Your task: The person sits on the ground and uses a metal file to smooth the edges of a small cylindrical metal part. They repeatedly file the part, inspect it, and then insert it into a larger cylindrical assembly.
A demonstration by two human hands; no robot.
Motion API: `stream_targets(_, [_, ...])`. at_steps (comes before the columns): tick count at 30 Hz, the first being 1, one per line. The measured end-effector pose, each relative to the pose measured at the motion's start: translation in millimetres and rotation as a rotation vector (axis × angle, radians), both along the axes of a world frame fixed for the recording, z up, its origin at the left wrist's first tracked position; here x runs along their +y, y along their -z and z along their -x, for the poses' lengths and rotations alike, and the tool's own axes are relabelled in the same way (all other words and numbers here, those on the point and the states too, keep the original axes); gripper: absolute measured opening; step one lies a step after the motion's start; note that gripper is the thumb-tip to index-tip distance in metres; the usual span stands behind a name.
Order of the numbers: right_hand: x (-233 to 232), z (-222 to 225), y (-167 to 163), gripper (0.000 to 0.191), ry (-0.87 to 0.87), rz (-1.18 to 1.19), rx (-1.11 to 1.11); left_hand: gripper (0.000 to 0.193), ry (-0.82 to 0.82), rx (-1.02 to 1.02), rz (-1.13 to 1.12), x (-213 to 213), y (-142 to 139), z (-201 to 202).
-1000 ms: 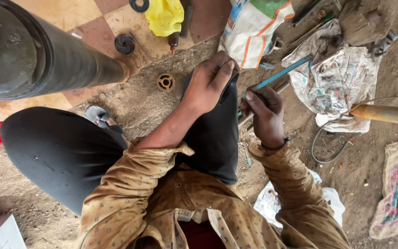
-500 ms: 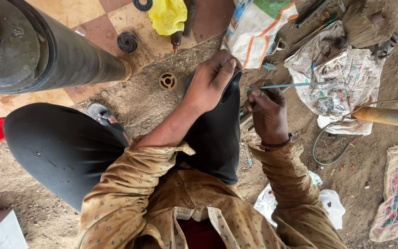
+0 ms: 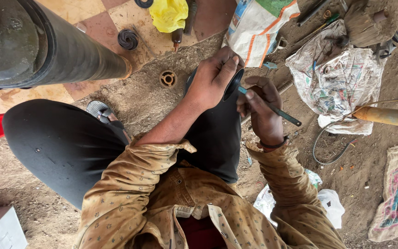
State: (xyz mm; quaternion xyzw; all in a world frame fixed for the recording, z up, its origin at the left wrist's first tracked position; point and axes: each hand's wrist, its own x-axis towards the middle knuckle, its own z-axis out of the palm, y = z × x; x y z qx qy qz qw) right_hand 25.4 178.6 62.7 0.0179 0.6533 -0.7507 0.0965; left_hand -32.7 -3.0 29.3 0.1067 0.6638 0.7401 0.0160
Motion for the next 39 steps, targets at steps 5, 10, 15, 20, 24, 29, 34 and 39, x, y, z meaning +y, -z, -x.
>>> stream_targets(5, [5,8,2,0.016,-0.063,-0.317,0.147,0.027,-0.010,0.020,0.010,1,2,1])
stream_targets(10, [14,14,-2,0.018,-0.054,-0.351,0.072,0.028,-0.028,0.002,0.020,2,3,1])
stream_targets(15, [14,17,1,0.015,-0.038,-0.476,0.094,0.030,-0.012,0.006,0.007,4,1,-1])
stream_targets(20, [17,13,-2,0.014,-0.106,-0.458,0.139,0.029,-0.010,0.016,0.023,5,0,-1])
stream_targets(24, [18,14,-6,0.012,-0.119,-0.498,0.124,0.030,-0.017,0.049,0.001,5,2,-1])
stream_targets(29, [14,15,-8,0.010,-0.090,-0.499,0.152,0.029,-0.026,0.025,0.027,5,2,-1])
stream_targets(34, [11,9,-10,0.007,-0.046,-0.710,0.342,0.029,-0.026,0.023,0.008,5,2,-1])
stream_targets(39, [8,14,-12,0.005,-0.090,-0.896,0.491,0.030,-0.012,0.030,0.016,6,4,-1])
